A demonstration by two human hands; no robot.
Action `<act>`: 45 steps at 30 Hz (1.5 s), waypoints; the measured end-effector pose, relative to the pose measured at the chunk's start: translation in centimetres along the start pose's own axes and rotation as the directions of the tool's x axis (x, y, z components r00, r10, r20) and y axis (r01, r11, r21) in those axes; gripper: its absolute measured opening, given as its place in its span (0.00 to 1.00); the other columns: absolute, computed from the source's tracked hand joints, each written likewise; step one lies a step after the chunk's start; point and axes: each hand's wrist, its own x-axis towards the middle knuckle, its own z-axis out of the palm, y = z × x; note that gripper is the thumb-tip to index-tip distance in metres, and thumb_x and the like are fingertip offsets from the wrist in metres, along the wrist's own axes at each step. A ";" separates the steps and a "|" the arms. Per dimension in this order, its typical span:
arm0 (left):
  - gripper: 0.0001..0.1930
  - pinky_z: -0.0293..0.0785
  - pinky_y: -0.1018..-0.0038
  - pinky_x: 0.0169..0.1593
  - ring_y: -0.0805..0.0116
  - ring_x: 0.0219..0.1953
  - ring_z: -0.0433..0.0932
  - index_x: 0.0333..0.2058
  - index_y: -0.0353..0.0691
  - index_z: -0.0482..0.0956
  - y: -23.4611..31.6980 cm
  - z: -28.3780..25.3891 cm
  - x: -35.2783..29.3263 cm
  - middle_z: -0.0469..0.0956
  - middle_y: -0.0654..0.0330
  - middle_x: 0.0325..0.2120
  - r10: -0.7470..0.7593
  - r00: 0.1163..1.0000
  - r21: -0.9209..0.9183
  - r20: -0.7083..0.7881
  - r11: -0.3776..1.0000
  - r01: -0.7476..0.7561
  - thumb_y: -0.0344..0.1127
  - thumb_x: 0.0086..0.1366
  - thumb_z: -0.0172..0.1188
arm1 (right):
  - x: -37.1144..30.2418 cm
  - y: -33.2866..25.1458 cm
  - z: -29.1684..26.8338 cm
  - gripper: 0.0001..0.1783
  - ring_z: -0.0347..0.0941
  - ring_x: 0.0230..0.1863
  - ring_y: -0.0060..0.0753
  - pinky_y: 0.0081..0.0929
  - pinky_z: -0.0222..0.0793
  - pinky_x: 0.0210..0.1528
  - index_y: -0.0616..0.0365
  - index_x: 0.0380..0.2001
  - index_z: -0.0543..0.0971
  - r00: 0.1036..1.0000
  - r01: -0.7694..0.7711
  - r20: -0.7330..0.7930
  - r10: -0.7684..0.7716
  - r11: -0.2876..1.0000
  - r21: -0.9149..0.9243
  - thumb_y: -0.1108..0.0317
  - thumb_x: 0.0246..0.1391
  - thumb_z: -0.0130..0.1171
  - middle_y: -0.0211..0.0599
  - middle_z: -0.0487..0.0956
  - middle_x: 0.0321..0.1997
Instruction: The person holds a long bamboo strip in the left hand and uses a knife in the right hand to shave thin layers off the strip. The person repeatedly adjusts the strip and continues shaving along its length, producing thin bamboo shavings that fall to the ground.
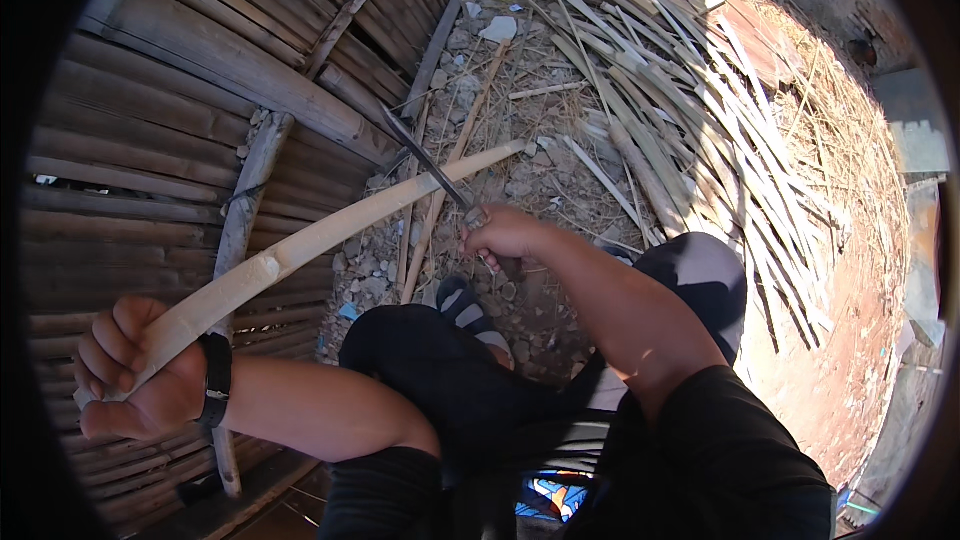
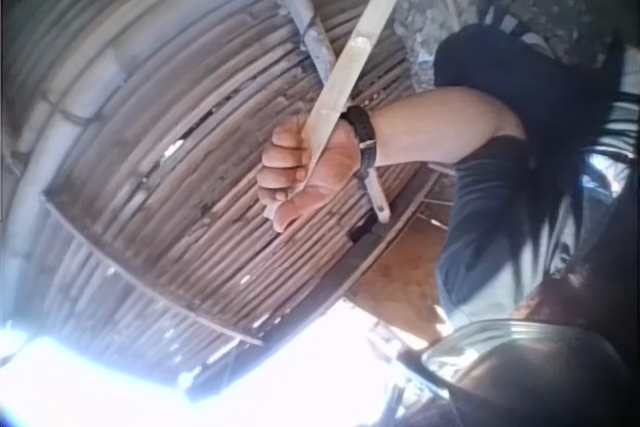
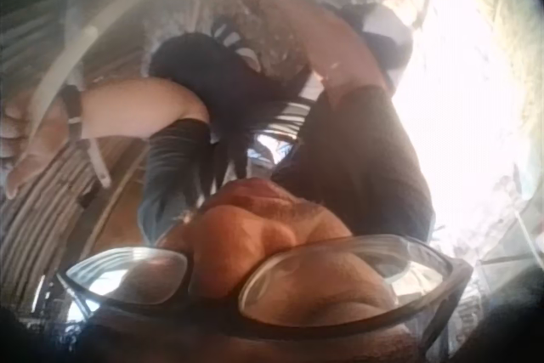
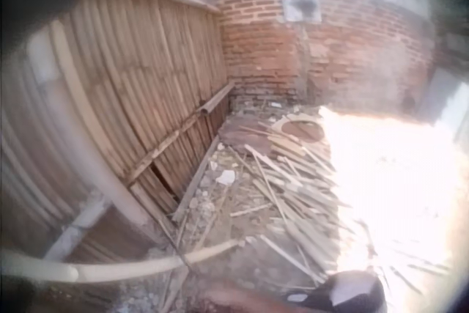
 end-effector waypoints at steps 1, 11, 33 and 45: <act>0.19 0.50 0.78 0.28 0.80 0.19 0.57 0.23 0.51 0.71 0.1 0.0 0.0 0.61 0.76 0.15 0.014 1.000 0.029 -0.010 0.999 -0.014 0.51 0.52 0.73 | -0.9 -1.3 0.6 0.15 0.70 0.19 0.21 0.22 0.68 0.25 0.57 0.36 0.75 0.996 0.067 0.062 -0.059 0.989 -0.130 0.67 0.46 0.68 0.32 0.77 0.27; 0.19 0.51 0.79 0.28 0.81 0.19 0.58 0.21 0.52 0.70 0.4 0.6 -0.4 0.63 0.76 0.15 -0.022 0.998 -0.023 0.059 0.999 0.023 0.49 0.50 0.75 | -4.9 -7.0 0.8 0.15 0.70 0.18 0.21 0.22 0.67 0.25 0.58 0.37 0.76 0.990 0.119 0.121 -0.066 0.860 -0.496 0.66 0.47 0.66 0.28 0.74 0.19; 0.19 0.52 0.77 0.24 0.77 0.15 0.56 0.20 0.54 0.60 0.0 1.6 -0.4 0.55 0.72 0.13 0.172 0.945 0.479 -0.279 0.878 -0.018 0.49 0.68 0.55 | -1.6 -1.5 3.4 0.17 0.74 0.22 0.26 0.27 0.72 0.28 0.60 0.40 0.76 0.980 0.185 -0.023 -0.198 0.948 -0.258 0.63 0.50 0.67 0.36 0.79 0.31; 0.18 0.51 0.77 0.24 0.77 0.15 0.54 0.23 0.54 0.59 0.1 0.8 -0.1 0.55 0.72 0.13 0.170 0.953 0.453 -0.249 0.891 -0.041 0.49 0.69 0.53 | 0.8 1.6 1.9 0.27 0.79 0.39 0.46 0.39 0.72 0.48 0.64 0.46 0.74 0.977 0.144 -0.124 -0.175 0.964 -0.223 0.59 0.46 0.68 0.50 0.80 0.36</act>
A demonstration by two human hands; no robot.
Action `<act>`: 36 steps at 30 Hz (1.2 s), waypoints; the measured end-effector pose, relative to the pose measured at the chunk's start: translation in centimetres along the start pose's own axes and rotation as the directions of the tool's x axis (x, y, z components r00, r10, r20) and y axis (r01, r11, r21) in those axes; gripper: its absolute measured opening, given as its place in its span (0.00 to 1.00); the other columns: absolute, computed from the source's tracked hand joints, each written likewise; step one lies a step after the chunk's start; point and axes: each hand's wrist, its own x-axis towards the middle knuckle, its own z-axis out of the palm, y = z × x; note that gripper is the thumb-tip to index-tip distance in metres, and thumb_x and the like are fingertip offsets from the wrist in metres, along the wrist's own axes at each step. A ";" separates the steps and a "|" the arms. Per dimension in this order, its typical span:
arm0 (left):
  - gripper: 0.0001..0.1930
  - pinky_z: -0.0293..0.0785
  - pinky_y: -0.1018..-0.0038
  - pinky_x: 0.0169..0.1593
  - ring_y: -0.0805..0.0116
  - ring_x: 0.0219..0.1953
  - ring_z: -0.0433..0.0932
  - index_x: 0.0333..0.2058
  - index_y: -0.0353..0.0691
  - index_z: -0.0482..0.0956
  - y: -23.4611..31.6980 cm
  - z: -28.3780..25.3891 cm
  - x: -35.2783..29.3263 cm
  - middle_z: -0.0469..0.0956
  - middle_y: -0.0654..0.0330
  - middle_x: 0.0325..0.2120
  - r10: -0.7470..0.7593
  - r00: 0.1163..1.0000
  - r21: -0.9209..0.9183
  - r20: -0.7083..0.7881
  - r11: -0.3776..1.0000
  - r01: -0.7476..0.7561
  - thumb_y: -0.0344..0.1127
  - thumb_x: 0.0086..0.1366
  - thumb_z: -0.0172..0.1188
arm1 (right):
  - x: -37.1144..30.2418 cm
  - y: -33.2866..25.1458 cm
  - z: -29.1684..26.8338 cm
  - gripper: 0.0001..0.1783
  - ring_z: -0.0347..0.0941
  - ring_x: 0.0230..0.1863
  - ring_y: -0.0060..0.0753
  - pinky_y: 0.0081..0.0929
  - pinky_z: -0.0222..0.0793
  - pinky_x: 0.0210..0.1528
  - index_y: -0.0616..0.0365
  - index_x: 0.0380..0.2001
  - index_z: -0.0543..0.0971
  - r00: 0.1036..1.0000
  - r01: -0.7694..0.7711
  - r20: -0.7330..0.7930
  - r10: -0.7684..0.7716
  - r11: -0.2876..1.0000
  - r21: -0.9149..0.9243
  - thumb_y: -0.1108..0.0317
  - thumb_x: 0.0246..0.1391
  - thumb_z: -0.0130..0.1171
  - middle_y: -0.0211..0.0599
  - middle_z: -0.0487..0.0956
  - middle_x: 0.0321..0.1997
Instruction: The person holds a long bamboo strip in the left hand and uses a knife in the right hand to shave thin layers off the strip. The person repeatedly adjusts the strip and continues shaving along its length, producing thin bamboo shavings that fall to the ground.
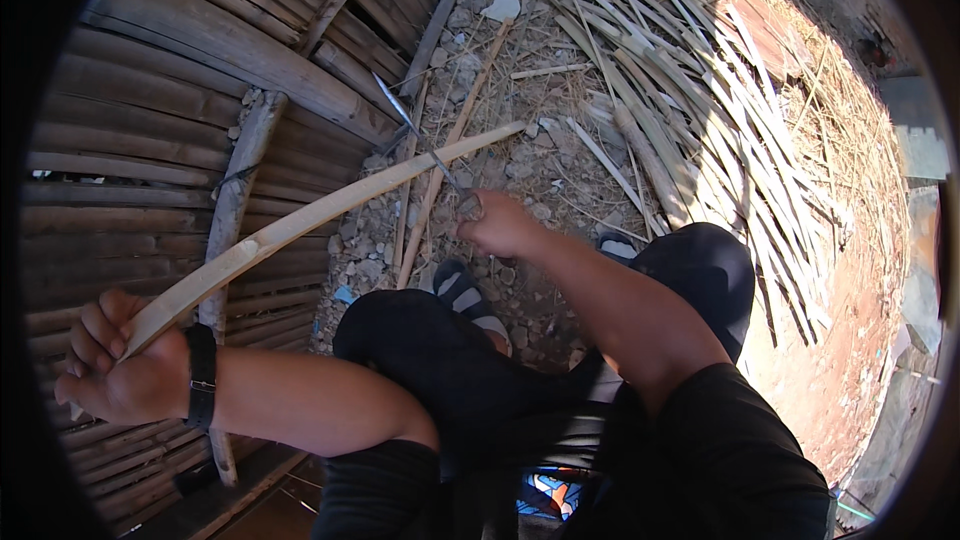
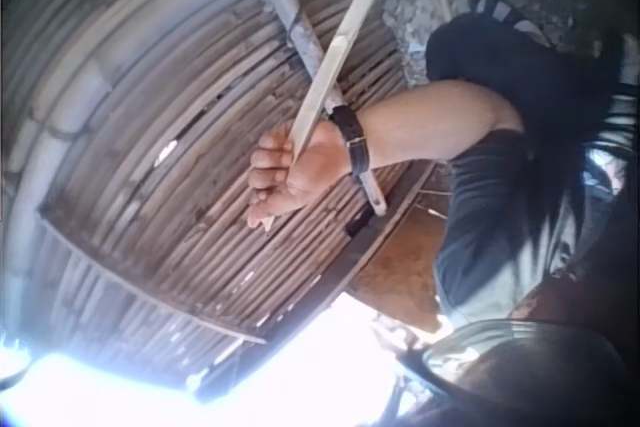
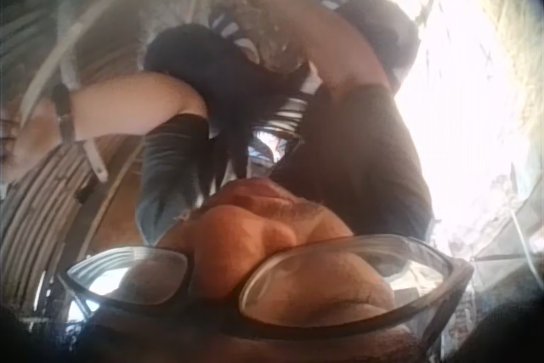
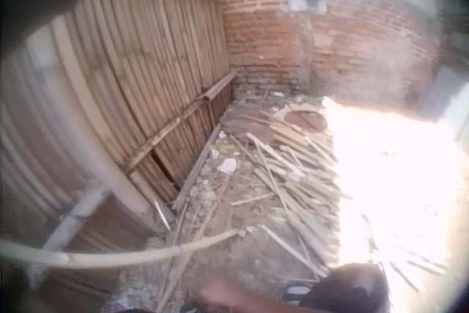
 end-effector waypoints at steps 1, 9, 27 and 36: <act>0.18 0.50 0.76 0.23 0.77 0.15 0.54 0.22 0.54 0.58 0.0 0.2 0.2 0.54 0.72 0.13 0.001 1.000 -0.004 -0.002 1.000 -0.001 0.48 0.68 0.52 | 0.0 0.0 0.7 0.26 0.79 0.35 0.44 0.38 0.73 0.44 0.64 0.46 0.74 0.979 0.178 -0.081 -0.188 0.977 -0.120 0.60 0.47 0.68 0.49 0.80 0.35; 0.18 0.50 0.76 0.24 0.77 0.15 0.54 0.21 0.53 0.62 0.5 0.1 0.2 0.55 0.73 0.12 -0.057 0.990 -0.179 0.128 0.981 0.080 0.52 0.67 0.52 | 1.7 2.4 -1.0 0.24 0.79 0.39 0.51 0.39 0.73 0.45 0.64 0.46 0.74 0.981 0.020 -0.181 -0.069 0.966 -0.259 0.60 0.48 0.65 0.55 0.80 0.38; 0.21 0.49 0.87 0.22 0.90 0.13 0.58 0.19 0.58 0.65 0.5 -0.9 0.0 0.62 0.82 0.10 0.071 0.852 -0.509 0.519 0.827 0.241 0.48 0.48 0.75 | -3.6 -8.6 -3.8 0.13 0.70 0.19 0.19 0.23 0.68 0.26 0.58 0.36 0.76 0.964 0.054 0.265 0.031 0.950 -0.308 0.68 0.46 0.65 0.31 0.77 0.24; 0.22 0.48 0.91 0.20 0.92 0.12 0.58 0.18 0.60 0.64 -0.3 2.7 -1.5 0.61 0.83 0.09 0.229 0.715 -0.662 0.661 0.626 0.412 0.51 0.49 0.75 | -3.6 -8.7 -5.2 0.17 0.68 0.18 0.21 0.23 0.68 0.26 0.57 0.40 0.77 0.975 -0.063 0.171 0.140 0.917 -0.393 0.67 0.45 0.66 0.29 0.76 0.21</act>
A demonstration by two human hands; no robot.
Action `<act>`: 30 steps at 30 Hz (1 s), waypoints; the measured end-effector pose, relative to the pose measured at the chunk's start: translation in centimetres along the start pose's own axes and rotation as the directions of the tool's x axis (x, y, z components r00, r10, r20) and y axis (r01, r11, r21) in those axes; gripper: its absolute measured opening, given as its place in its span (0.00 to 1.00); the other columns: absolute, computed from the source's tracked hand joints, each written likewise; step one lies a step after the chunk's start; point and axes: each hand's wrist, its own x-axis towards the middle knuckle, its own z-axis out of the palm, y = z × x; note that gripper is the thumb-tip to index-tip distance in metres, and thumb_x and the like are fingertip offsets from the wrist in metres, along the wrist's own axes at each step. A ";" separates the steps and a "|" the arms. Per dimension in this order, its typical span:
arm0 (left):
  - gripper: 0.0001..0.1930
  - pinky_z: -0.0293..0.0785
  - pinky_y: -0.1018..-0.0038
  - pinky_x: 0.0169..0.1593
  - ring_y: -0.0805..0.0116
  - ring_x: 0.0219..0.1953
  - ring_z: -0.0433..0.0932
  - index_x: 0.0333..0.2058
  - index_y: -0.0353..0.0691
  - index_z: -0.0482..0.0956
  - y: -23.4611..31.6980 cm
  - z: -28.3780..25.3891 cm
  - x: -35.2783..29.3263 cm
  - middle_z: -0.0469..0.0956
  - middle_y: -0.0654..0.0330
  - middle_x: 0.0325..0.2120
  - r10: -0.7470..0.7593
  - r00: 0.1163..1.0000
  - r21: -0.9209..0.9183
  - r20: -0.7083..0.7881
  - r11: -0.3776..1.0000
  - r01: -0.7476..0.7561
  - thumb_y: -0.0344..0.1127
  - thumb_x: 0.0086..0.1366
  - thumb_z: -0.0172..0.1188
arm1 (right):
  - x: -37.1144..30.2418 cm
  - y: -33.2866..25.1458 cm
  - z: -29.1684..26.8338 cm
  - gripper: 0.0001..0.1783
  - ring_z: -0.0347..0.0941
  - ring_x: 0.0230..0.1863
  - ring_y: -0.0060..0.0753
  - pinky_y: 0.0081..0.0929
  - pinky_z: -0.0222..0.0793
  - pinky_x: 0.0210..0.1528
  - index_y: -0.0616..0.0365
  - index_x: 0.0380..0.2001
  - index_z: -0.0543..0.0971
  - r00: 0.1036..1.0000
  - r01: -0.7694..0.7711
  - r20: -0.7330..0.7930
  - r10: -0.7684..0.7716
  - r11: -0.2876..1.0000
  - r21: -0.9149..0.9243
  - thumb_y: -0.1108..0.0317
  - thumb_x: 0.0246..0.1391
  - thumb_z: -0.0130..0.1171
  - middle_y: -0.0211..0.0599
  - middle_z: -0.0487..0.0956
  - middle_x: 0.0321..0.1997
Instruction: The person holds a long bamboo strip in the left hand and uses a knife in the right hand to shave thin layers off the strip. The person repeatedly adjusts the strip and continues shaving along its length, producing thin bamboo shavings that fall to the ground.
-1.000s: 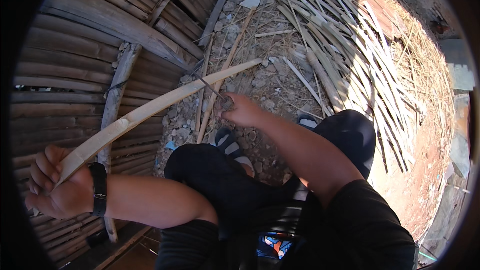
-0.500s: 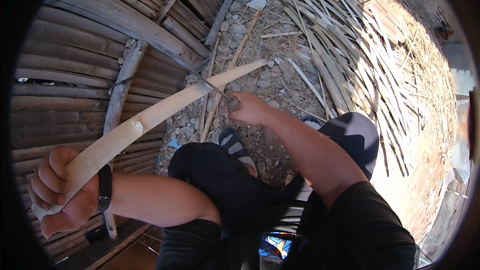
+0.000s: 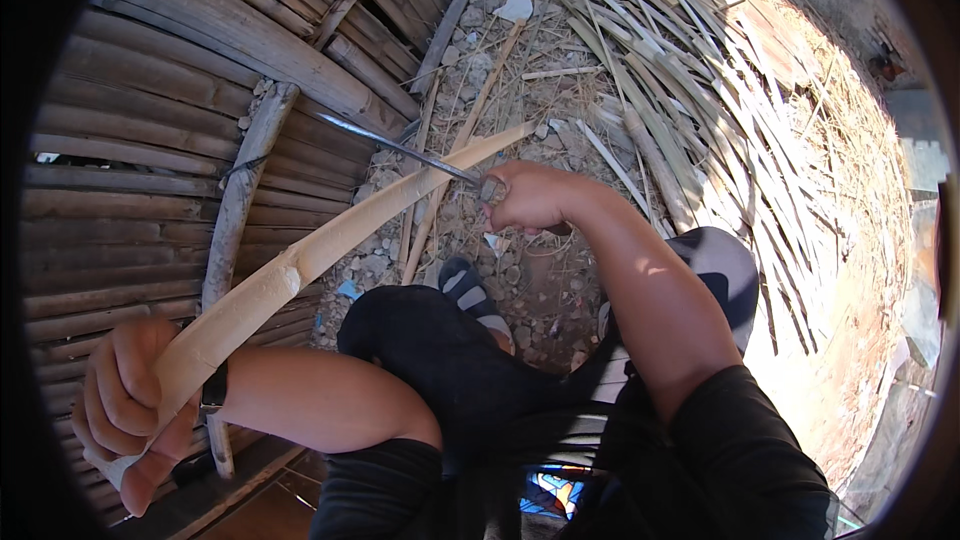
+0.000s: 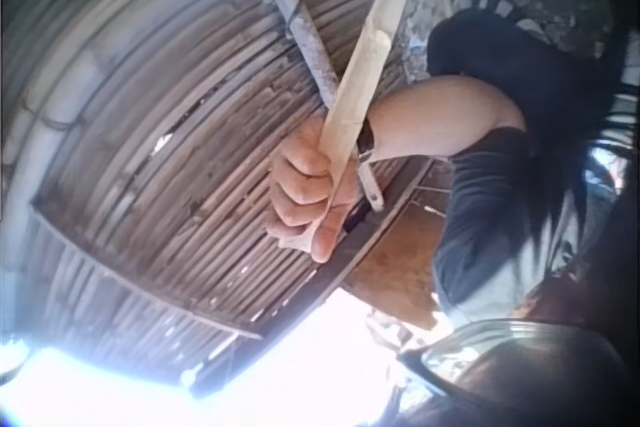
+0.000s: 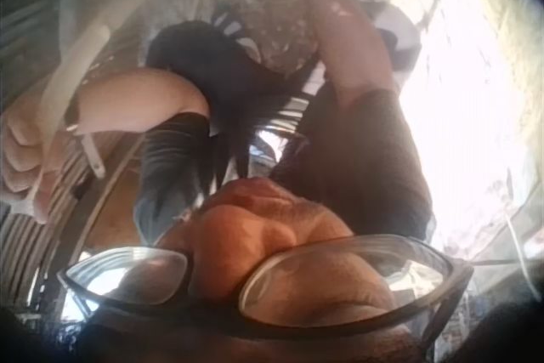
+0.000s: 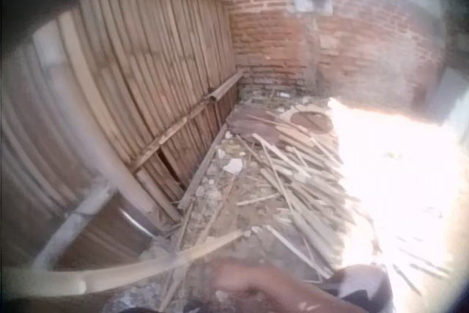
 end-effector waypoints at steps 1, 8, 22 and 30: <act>0.22 0.48 0.91 0.20 0.92 0.12 0.59 0.19 0.59 0.64 0.4 -0.1 0.0 0.62 0.83 0.09 -0.002 1.000 0.011 0.027 1.000 0.002 0.50 0.50 0.74 | -0.6 -0.6 0.1 0.17 0.68 0.18 0.20 0.23 0.68 0.26 0.57 0.40 0.77 0.997 0.069 0.032 -0.070 0.997 0.026 0.67 0.45 0.66 0.28 0.76 0.22; 0.22 0.46 0.92 0.20 0.94 0.12 0.57 0.18 0.61 0.64 -1.2 0.8 0.1 0.60 0.84 0.09 0.028 0.999 -0.023 -0.018 0.999 -0.029 0.53 0.50 0.73 | 1.4 1.7 0.5 0.18 0.69 0.23 0.19 0.23 0.71 0.28 0.55 0.42 0.76 0.998 0.010 0.057 -0.018 0.989 0.145 0.67 0.46 0.66 0.27 0.77 0.29; 0.21 0.47 0.90 0.20 0.92 0.12 0.59 0.20 0.58 0.66 1.2 -0.7 -0.4 0.63 0.82 0.10 0.026 0.997 0.077 -0.068 0.997 -0.021 0.50 0.50 0.74 | 2.3 2.3 2.0 0.14 0.68 0.20 0.19 0.22 0.67 0.24 0.60 0.37 0.75 0.998 0.060 0.019 -0.067 0.962 0.265 0.70 0.46 0.64 0.29 0.75 0.24; 0.21 0.46 0.90 0.19 0.92 0.13 0.59 0.21 0.58 0.66 1.2 -0.7 -0.3 0.63 0.83 0.10 0.034 0.996 0.139 -0.078 0.990 -0.023 0.49 0.50 0.75 | 3.1 3.3 2.0 0.15 0.68 0.19 0.19 0.22 0.67 0.23 0.60 0.37 0.75 0.995 0.054 0.063 -0.078 0.946 0.319 0.70 0.46 0.66 0.28 0.75 0.23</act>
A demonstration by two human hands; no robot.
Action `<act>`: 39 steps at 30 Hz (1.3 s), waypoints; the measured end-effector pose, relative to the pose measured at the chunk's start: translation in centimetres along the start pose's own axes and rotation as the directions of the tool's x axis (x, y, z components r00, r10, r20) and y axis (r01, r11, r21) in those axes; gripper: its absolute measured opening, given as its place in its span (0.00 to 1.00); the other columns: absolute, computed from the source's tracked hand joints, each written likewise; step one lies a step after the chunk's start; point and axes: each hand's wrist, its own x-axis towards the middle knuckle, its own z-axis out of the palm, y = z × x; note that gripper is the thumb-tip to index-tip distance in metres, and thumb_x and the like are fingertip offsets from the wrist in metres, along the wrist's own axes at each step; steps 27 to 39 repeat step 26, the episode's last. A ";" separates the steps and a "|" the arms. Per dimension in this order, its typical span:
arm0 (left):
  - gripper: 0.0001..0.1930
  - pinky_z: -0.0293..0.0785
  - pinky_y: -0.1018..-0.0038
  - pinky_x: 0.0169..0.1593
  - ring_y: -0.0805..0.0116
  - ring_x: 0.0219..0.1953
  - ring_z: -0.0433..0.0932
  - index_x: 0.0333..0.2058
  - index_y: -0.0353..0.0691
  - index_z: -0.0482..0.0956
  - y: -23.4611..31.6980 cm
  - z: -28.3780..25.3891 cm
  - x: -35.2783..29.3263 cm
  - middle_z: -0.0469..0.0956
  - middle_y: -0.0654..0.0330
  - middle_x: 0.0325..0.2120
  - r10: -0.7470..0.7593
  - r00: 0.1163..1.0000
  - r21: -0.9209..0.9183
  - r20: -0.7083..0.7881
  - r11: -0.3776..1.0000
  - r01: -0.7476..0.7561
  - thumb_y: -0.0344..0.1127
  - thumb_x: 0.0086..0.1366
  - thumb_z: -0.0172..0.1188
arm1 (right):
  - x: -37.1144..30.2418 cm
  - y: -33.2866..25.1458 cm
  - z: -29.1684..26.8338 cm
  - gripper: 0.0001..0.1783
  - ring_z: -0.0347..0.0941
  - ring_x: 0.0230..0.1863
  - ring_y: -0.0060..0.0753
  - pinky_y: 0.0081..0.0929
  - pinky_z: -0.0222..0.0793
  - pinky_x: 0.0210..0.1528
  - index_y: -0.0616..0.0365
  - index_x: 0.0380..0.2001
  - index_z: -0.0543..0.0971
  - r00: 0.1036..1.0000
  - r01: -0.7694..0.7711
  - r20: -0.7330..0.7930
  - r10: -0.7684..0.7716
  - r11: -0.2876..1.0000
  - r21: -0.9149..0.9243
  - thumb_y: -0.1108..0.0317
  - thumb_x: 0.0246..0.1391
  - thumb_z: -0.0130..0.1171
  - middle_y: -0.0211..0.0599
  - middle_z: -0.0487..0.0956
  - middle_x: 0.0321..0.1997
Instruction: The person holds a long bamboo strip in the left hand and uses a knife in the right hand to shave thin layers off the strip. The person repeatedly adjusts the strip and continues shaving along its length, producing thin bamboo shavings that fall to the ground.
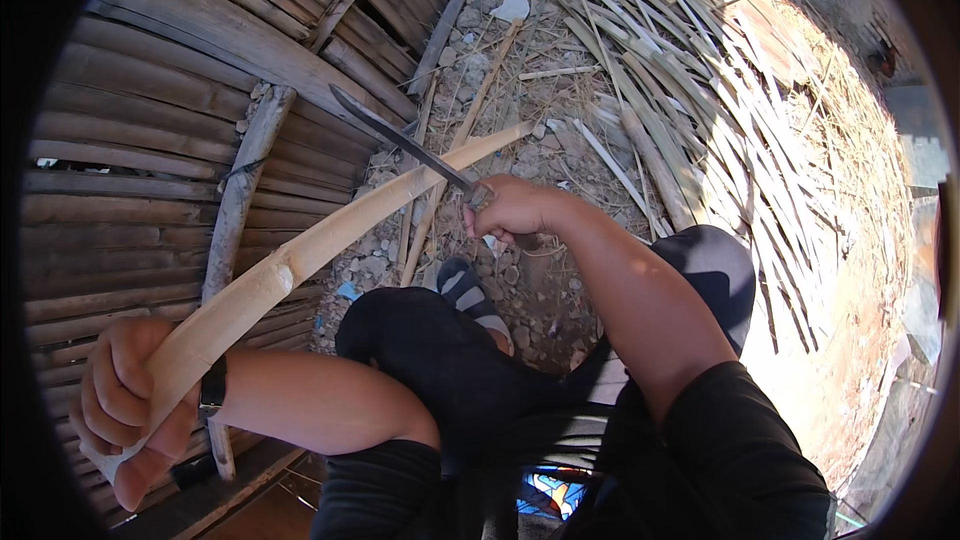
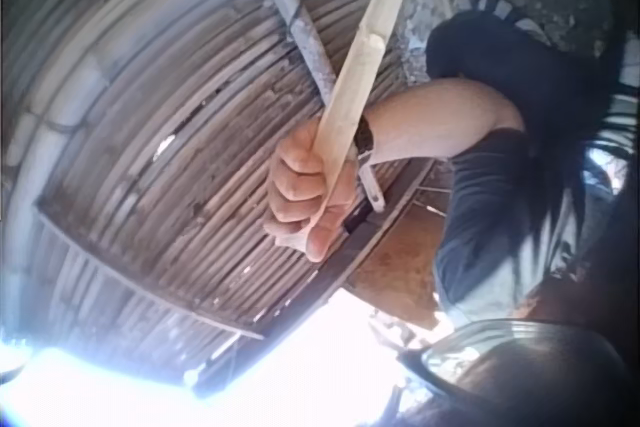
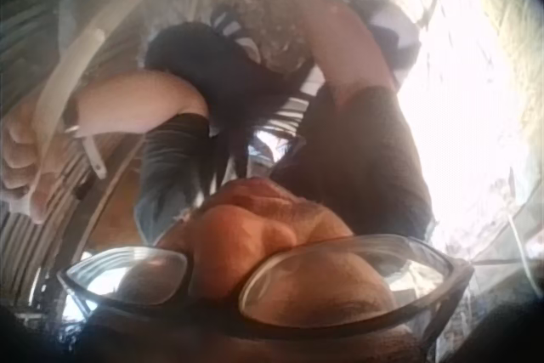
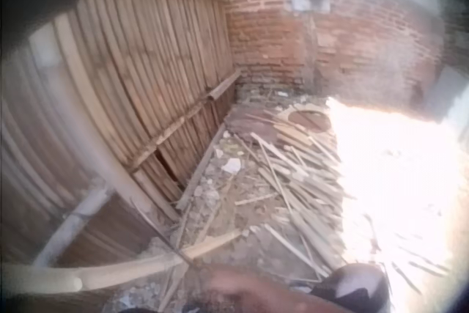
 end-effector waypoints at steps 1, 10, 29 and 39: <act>0.21 0.47 0.90 0.19 0.92 0.13 0.59 0.21 0.58 0.66 0.3 -0.4 -0.2 0.63 0.83 0.10 0.006 1.000 0.031 -0.018 1.000 -0.006 0.49 0.50 0.75 | -0.2 -0.3 0.1 0.14 0.68 0.19 0.19 0.22 0.67 0.23 0.60 0.37 0.75 1.000 -0.012 -0.010 0.012 1.000 0.004 0.70 0.46 0.66 0.29 0.75 0.23; 0.21 0.48 0.89 0.21 0.91 0.12 0.59 0.21 0.58 0.66 0.8 -0.4 -0.1 0.63 0.83 0.10 -0.004 0.999 0.063 -0.033 0.998 0.006 0.50 0.49 0.75 | -0.1 -0.2 1.1 0.14 0.68 0.17 0.19 0.23 0.67 0.22 0.58 0.37 0.74 0.996 0.063 0.055 -0.066 0.997 0.054 0.72 0.46 0.65 0.29 0.75 0.21; 0.18 0.53 0.79 0.29 0.82 0.19 0.61 0.20 0.54 0.70 3.0 -1.8 -0.8 0.65 0.78 0.14 0.009 0.918 0.325 -0.396 0.937 0.131 0.50 0.51 0.71 | 1.7 2.9 2.3 0.17 0.71 0.20 0.22 0.27 0.70 0.25 0.53 0.42 0.74 0.989 -0.039 -0.131 0.061 0.985 0.167 0.65 0.51 0.67 0.32 0.78 0.25; 0.18 0.53 0.79 0.29 0.82 0.19 0.61 0.20 0.54 0.70 3.0 -1.8 -0.8 0.65 0.78 0.14 0.009 0.918 0.325 -0.396 0.937 0.131 0.50 0.51 0.71 | 1.7 2.9 2.3 0.17 0.71 0.20 0.22 0.27 0.70 0.25 0.53 0.42 0.74 0.989 -0.039 -0.131 0.061 0.985 0.167 0.65 0.51 0.67 0.32 0.78 0.25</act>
